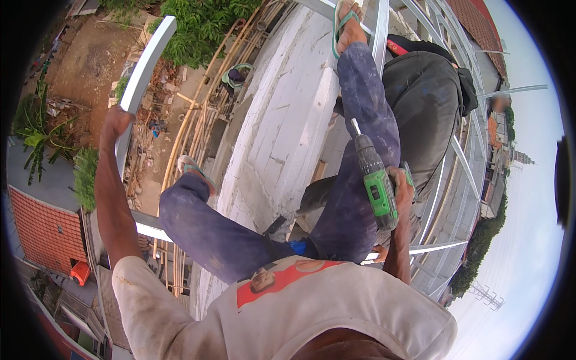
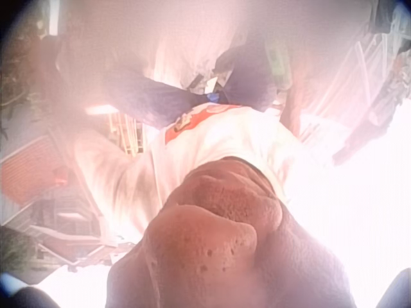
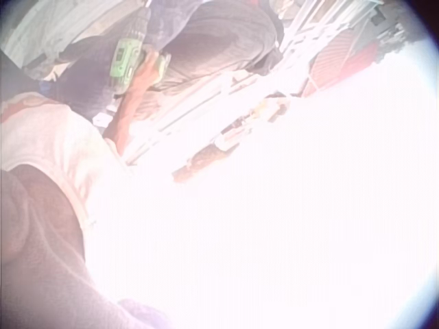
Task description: The person positions a long white metal beam onto a roof truss framework and secures it using a green cordless drill. Another worker assists by handing over screws and holding parts of the structure. The person drills multiple fasteners into the beam to attach it to the existing frame.
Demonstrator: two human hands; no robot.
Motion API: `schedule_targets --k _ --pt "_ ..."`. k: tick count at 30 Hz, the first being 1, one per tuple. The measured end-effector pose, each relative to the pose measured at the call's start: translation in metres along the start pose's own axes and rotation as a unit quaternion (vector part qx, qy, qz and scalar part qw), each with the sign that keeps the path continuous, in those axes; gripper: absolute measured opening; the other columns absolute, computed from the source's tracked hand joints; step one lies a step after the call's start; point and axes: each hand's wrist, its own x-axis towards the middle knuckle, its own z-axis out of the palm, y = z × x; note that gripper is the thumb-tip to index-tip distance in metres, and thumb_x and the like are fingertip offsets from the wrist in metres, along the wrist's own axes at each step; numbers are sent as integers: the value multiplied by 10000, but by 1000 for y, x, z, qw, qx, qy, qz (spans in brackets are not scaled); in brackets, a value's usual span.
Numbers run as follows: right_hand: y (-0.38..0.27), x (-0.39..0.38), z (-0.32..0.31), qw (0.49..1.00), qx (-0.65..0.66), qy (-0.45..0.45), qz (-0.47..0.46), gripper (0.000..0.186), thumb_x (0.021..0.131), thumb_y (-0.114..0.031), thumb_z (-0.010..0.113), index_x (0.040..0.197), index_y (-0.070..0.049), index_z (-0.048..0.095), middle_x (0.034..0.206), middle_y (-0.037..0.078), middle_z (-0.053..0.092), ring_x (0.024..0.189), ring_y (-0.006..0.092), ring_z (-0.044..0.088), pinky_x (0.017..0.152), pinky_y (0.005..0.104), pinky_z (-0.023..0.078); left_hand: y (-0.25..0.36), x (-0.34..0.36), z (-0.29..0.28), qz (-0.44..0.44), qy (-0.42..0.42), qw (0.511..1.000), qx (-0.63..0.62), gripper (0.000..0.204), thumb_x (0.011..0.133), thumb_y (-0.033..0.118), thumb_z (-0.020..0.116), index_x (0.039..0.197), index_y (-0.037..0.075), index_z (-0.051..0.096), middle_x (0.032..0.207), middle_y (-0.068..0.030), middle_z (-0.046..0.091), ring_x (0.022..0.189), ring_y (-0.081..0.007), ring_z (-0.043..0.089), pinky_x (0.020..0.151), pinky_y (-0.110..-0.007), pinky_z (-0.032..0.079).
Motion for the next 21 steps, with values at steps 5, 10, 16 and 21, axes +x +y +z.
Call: schedule_targets --k 5,10,16,21 --pt "-9 5 -6 1000 -6 -26 -2 232 933 -109 674 1142 -33 607 902 151 693 758 339 679 701 395 518 -2 -2 2 7 19 1000 -17 422 674 190 716 985 -95 733 900 -251 752 836 -344 726 787 -420 552" --pt "-10 2 -3 1000 3 -13 16 265 883 -147 711 1106 -38 619 891 153 690 757 330 675 708 392 516 0 -4 -2 -10 -3 1000 -13 408 673 193 724 958 -99 726 868 -238 744 826 -332 722 779 -413 550" --pt "-8 4 -5 1000 -7 -10 14 248 885 -161 701 1092 -43 629 891 151 696 756 320 675 714 391 522 7 -8 2 -2 35 998 -44 372 656 157 738 901 -121 707 803 -219 721 761 -281 693 729 -409 537" --pt "-15 10 -7 1000 -10 -5 9 122 970 -119 618 1068 -50 639 872 142 695 742 312 669 706 395 520 19 -13 -6 -19 6 1000 -11 314 639 144 755 787 -126 695 718 -200 700 682 -258 671 656 -421 523"
